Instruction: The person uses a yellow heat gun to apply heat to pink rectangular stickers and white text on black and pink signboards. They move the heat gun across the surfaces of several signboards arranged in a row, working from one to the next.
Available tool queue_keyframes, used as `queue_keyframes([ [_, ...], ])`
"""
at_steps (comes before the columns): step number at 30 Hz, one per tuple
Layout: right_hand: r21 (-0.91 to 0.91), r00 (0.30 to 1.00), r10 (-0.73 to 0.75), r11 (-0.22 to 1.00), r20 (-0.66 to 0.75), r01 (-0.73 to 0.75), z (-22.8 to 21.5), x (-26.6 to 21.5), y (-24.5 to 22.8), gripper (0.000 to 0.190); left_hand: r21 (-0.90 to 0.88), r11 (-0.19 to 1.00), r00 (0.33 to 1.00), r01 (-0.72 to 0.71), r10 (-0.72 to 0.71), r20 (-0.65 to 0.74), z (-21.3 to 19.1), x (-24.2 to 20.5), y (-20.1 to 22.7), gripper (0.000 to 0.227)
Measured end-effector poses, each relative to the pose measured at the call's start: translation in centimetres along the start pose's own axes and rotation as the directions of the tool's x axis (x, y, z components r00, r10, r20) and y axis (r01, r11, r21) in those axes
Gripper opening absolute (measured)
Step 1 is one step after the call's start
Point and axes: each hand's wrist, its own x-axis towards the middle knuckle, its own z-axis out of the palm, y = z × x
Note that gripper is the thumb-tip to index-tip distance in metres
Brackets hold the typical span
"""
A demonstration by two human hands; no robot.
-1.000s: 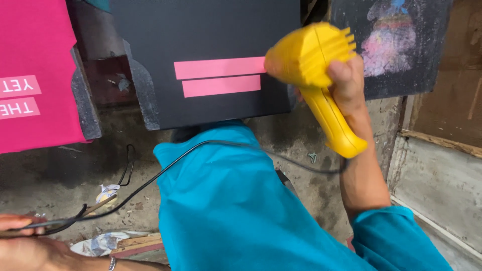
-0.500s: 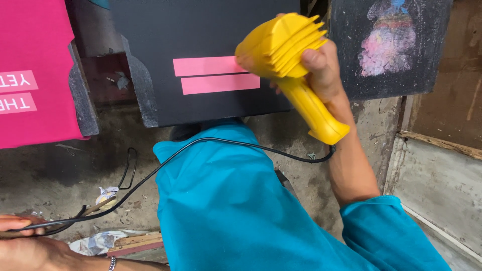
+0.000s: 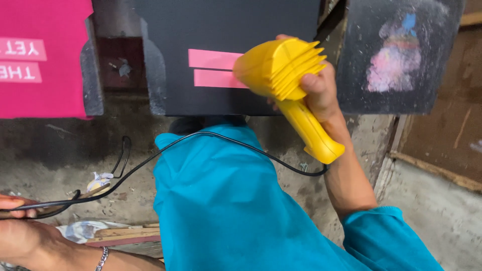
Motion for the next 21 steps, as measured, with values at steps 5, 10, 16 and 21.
queue_keyframes([
  [5, -0.309, 0.998, -0.063, 0.948, 0.03, 0.069, 0.4, 0.1, 0.3, 0.083, 0.057, 0.998, 0.998, -0.038, 0.041, -0.054, -0.3, -2.0, 0.5, 0.031],
  [10, -0.093, 0.982, -0.047, 0.994, 0.186, 0.065, 4.2, 2.3, 2.4, 0.086, 0.029, 0.998, 0.99, 0.054, -0.05, -0.132, 0.9, -5.0, 2.7, 0.052],
  [16, -0.251, 0.971, 0.046, 0.968, 0.236, 0.015, 4.0, 2.7, 0.5, 0.079, -0.079, 0.997, 0.989, 0.017, -0.028, -0.143, -0.3, -6.8, 2.8, 0.059],
  [21, -0.249, 0.977, 0.036, 0.968, 0.209, 0.018, 5.3, 3.8, 1.0, 0.084, -0.006, 0.999, 0.978, 0.049, -0.049, -0.205, -0.9, -7.2, 2.3, 0.058],
])
